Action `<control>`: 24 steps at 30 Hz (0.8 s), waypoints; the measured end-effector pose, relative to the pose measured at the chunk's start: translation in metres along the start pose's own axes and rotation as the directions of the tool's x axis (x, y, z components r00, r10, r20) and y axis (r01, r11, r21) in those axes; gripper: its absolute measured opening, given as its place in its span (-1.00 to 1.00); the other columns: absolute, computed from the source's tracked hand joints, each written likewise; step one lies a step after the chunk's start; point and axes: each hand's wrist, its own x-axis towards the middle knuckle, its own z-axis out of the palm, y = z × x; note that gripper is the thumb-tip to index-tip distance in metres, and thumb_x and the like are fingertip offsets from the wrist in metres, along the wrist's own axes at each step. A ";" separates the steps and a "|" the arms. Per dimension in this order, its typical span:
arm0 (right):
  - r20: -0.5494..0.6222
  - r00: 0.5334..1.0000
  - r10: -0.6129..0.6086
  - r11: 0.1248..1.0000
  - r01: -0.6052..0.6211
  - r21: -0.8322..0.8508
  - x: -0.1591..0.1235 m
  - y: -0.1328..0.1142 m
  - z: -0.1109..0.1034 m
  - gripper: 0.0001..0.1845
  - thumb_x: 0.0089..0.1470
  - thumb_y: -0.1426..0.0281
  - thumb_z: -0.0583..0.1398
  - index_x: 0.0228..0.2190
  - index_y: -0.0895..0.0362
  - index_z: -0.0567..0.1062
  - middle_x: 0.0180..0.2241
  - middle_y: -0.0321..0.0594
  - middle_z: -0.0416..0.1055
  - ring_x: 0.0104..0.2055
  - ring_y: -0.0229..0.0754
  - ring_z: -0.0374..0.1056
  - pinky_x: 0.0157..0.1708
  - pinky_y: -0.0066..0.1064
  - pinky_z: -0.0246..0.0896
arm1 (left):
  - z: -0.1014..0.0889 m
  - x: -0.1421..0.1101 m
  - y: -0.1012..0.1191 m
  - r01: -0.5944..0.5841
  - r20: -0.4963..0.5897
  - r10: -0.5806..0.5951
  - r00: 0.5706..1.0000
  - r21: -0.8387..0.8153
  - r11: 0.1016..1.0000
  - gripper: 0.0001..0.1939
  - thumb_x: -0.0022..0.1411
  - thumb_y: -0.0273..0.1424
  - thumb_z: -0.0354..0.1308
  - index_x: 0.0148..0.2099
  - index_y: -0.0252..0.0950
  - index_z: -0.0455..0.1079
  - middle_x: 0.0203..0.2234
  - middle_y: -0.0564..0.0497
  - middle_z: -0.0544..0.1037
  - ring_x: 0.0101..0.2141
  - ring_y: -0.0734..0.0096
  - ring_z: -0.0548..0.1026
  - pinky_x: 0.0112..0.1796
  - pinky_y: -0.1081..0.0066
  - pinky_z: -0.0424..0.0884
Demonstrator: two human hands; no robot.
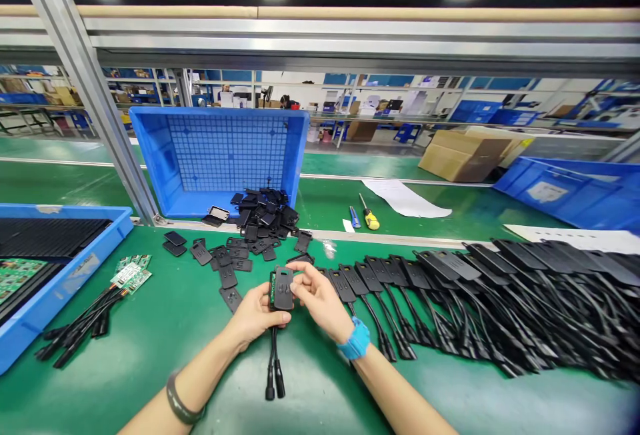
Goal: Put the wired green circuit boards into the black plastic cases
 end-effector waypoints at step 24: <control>-0.086 0.993 -0.076 0.905 0.033 -0.424 -0.008 0.010 0.006 -0.69 0.18 0.20 0.03 -0.25 0.17 0.40 -0.39 -0.20 0.33 -0.37 -0.19 0.28 -0.33 -0.37 0.22 | 0.014 -0.002 -0.006 -0.018 0.005 0.018 1.000 0.187 0.982 -0.38 0.11 -0.28 0.24 0.16 -0.35 0.15 -0.26 -0.15 0.51 -0.31 0.26 0.53 -0.30 0.37 0.48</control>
